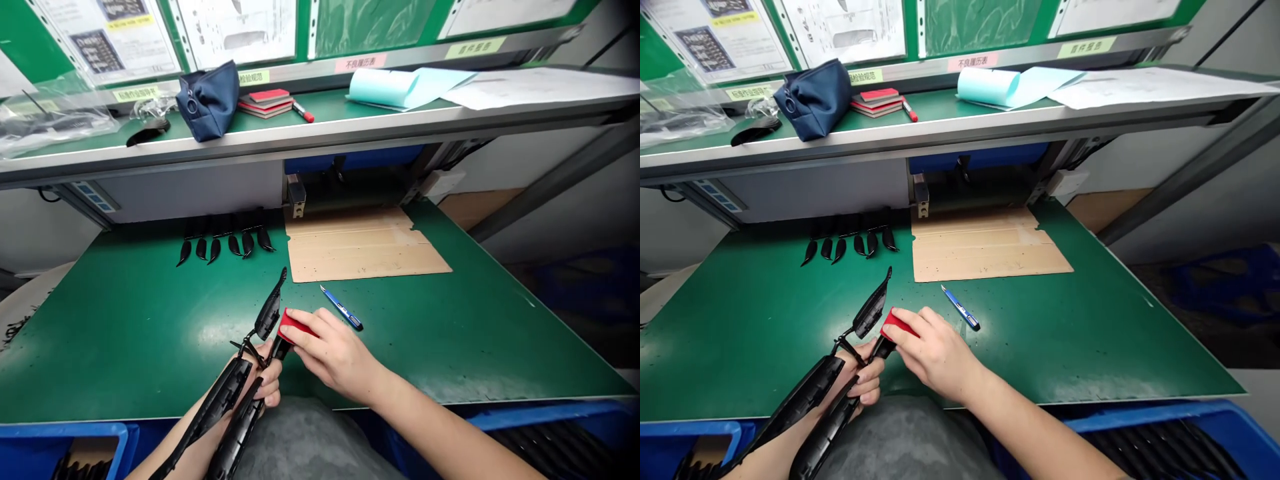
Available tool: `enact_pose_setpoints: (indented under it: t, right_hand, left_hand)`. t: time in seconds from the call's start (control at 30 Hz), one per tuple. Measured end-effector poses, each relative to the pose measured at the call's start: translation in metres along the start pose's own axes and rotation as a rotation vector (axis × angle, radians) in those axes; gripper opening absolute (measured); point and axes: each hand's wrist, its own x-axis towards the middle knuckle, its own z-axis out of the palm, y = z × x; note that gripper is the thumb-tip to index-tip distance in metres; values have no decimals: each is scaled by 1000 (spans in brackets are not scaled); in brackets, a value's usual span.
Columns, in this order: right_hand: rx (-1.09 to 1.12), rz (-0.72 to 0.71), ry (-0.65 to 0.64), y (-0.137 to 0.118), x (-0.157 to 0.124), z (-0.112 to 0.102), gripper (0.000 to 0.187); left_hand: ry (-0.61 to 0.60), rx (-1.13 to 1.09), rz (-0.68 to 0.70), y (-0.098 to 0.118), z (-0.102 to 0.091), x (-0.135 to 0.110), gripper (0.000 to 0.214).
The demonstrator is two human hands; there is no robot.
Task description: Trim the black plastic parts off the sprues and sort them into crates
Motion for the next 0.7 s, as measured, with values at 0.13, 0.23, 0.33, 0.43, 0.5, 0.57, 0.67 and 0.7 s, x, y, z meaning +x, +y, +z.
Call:
enact_pose_setpoints:
  t: [0.13,0.23,0.33,0.43,0.5,0.57,0.67,0.7]
  right_hand:
    - [52,-59,-43,12,-2,-4,42]
    - [193,238,84,28,-6,-1,37]
    - [563,632,372,25,-12,10,31]
    - [894,737,501,0,-14,25,32]
    - [995,662,472,-15,-10,33,35]
    - [987,572,431,-20,-5,35,38]
    - [952,597,353,-13,3,33,25]
    - [978,639,330,-10,5,31,23]
  left_hand:
    - [11,-23,1,-1,2,8,34]
    - [-32,-5,-12,1,1,13,33]
    - [-61,86,31,5,-2,17,35]
    - [-37,160,90,8,-4,19,35]
    - [-4,177,119,10,-4,18,29]
    - [32,192,141,11,-5,17,22]
    - [68,193,161,10,-5,13,25]
    - [76,188,168,10,-5,13,28]
